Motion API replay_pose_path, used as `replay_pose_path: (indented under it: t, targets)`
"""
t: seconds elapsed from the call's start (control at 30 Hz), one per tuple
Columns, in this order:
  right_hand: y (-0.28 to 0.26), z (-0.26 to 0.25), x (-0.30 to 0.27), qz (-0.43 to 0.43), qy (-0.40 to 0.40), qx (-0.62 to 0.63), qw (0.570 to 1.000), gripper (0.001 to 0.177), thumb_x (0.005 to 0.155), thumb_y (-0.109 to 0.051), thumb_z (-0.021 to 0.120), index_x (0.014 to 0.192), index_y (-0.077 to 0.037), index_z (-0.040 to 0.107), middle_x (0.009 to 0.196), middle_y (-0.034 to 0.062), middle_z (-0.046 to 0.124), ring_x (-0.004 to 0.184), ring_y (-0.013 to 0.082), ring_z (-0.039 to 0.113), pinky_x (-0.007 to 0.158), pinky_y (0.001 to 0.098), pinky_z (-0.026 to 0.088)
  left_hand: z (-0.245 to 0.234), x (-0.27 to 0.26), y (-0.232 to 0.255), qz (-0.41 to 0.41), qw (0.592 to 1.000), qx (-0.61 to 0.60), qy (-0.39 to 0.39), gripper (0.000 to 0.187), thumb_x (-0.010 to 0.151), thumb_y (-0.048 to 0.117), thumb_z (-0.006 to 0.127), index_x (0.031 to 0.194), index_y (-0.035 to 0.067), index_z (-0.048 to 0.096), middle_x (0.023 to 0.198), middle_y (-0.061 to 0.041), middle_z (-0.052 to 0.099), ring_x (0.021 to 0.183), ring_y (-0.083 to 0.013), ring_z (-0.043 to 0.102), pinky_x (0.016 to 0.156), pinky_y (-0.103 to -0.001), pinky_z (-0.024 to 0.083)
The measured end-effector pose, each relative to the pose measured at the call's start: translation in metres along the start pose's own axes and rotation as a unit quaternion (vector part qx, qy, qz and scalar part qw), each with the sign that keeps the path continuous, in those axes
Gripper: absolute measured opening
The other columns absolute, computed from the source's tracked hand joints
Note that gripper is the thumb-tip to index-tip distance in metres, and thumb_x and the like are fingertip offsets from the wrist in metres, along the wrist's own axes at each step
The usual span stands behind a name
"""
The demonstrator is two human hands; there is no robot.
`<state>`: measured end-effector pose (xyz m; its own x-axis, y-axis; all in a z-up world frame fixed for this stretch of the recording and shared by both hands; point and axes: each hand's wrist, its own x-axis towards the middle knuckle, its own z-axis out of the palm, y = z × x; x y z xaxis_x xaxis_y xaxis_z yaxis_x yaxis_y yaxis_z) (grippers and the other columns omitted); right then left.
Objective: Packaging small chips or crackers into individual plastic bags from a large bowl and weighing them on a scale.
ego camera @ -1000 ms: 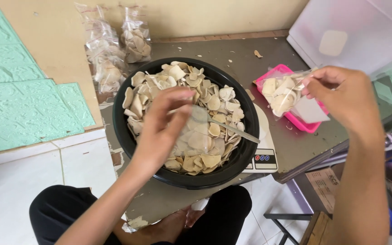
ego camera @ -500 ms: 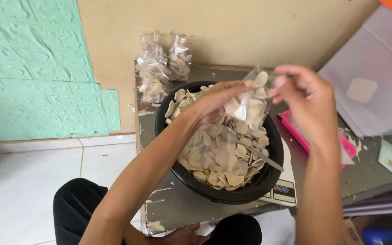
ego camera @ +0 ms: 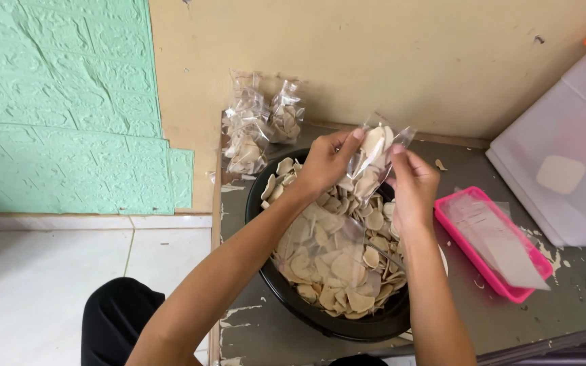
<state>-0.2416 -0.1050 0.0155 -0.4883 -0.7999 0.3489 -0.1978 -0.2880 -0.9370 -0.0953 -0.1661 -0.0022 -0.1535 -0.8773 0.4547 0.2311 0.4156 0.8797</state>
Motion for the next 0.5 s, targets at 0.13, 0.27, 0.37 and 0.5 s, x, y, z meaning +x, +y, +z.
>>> replay_pose_path:
  t: [0.13, 0.27, 0.37, 0.5]
  targets:
    - [-0.015, 0.008, -0.008, -0.01, 0.015, 0.064, 0.998, 0.021, 0.104, -0.032, 0.065, 0.113, -0.015, 0.075, 0.099, 0.0021, 0.075, 0.09, 0.0141, 0.073, 0.078, 0.0339, 0.064, -0.001, -0.004, 0.011, 0.041, 0.998, -0.048, -0.005, 0.039, 0.107, 0.045, 0.056, 0.092, 0.017, 0.08, 0.095, -0.002, 0.077, 0.094, -0.0072, 0.065, 0.091, -0.034, 0.053]
    - [-0.033, 0.015, -0.022, -0.072, -0.014, 0.063, 0.995, 0.025, 0.106, -0.031, 0.061, 0.12, -0.013, 0.071, 0.107, 0.0033, 0.071, 0.099, 0.0149, 0.069, 0.084, 0.0337, 0.063, -0.006, -0.022, 0.048, 0.018, 0.994, -0.108, -0.008, 0.037, 0.11, 0.042, 0.051, 0.118, 0.016, 0.077, 0.115, -0.008, 0.076, 0.118, -0.0211, 0.066, 0.106, -0.042, 0.049]
    - [-0.037, 0.015, -0.022, -0.126, -0.01, 0.016, 0.992, 0.024, 0.108, -0.026, 0.058, 0.122, -0.01, 0.07, 0.105, 0.0063, 0.071, 0.094, 0.0135, 0.067, 0.08, 0.0298, 0.061, -0.008, -0.022, 0.059, -0.03, 0.99, -0.139, 0.006, 0.04, 0.109, 0.046, 0.051, 0.12, 0.018, 0.077, 0.115, -0.005, 0.077, 0.12, -0.0188, 0.066, 0.108, -0.039, 0.048]
    - [-0.043, 0.016, -0.032, -0.11, -0.024, 0.014, 0.994, 0.027, 0.106, -0.03, 0.062, 0.125, -0.012, 0.068, 0.108, 0.0027, 0.07, 0.093, 0.0089, 0.063, 0.078, 0.0235, 0.058, -0.009, -0.018, 0.062, -0.064, 0.975, -0.21, 0.019, 0.043, 0.108, 0.049, 0.051, 0.122, 0.017, 0.076, 0.117, -0.006, 0.077, 0.12, -0.0192, 0.066, 0.11, -0.038, 0.048]
